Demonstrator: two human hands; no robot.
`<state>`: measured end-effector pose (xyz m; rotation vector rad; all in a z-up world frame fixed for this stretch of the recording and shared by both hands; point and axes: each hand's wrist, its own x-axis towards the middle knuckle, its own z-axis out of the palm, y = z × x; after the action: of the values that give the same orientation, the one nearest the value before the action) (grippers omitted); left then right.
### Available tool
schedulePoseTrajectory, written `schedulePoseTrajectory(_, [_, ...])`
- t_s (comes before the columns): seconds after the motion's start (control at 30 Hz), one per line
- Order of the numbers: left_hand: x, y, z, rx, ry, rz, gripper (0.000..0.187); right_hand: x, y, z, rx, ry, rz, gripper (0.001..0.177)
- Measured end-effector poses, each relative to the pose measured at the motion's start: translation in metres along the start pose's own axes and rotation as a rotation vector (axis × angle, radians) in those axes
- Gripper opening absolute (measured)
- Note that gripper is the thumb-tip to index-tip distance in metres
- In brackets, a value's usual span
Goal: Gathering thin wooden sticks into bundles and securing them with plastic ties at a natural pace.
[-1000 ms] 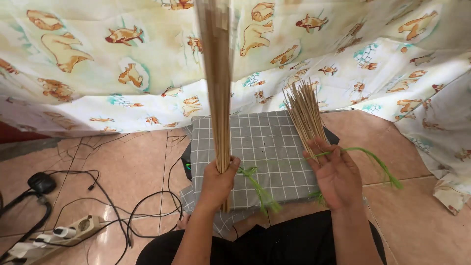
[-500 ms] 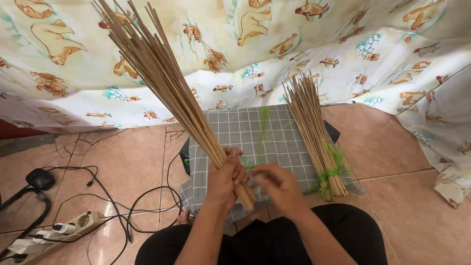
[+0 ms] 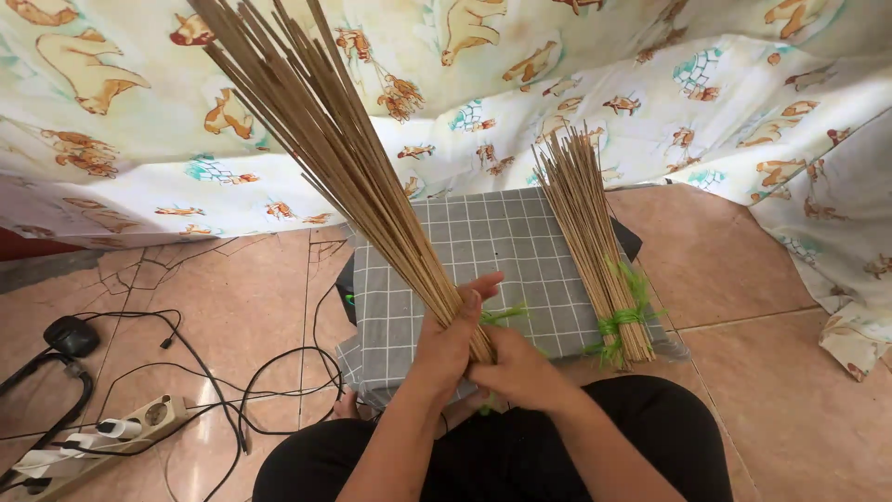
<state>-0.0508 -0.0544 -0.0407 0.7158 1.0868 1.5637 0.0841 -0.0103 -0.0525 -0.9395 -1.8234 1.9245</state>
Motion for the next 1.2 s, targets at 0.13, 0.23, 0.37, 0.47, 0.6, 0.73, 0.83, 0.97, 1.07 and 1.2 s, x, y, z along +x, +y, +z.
schedulePoseTrajectory(0.13, [0.005,-0.006,-0.003,-0.127,0.061,-0.047,0.022,-0.005,-0.007,0.004,0.041,0.091,0.070,0.002])
schedulePoseTrajectory(0.23, [0.006,-0.027,-0.014,-0.129,0.100,0.048,0.043,-0.005,0.000,-0.007,-0.378,0.166,-0.076,0.010])
schedulePoseTrajectory(0.37, [-0.023,0.044,0.004,0.701,0.358,0.307,0.133,-0.015,-0.020,-0.025,-0.504,0.240,0.042,0.015])
schedulePoseTrajectory(0.47, [-0.032,0.071,0.021,1.580,0.068,0.911,0.077,-0.028,-0.022,-0.028,-0.586,0.224,0.065,0.018])
schedulePoseTrajectory(0.6, [-0.007,0.047,0.024,2.214,-0.555,0.530,0.040,-0.034,-0.011,-0.018,-0.870,0.110,-0.132,0.021])
schedulePoseTrajectory(0.73, [-0.007,0.068,0.042,2.092,-0.742,-0.114,0.014,-0.047,-0.029,-0.022,-0.788,0.100,-0.260,0.022])
schedulePoseTrajectory(0.83, [-0.018,0.097,0.046,2.093,-0.659,-0.160,0.014,-0.065,-0.056,-0.047,-0.630,0.115,-0.138,0.048])
schedulePoseTrajectory(0.97, [-0.036,0.150,0.066,1.889,-0.494,-0.121,0.029,-0.063,-0.044,-0.090,-0.092,0.170,-0.597,0.088])
schedulePoseTrajectory(1.07, [-0.060,0.149,0.085,1.707,-0.201,0.112,0.046,-0.070,-0.053,-0.066,0.201,-0.130,-0.863,0.099])
schedulePoseTrajectory(1.2, [-0.065,0.138,0.096,1.485,-0.216,0.280,0.024,-0.083,-0.067,-0.039,0.689,-0.277,-0.732,0.091])
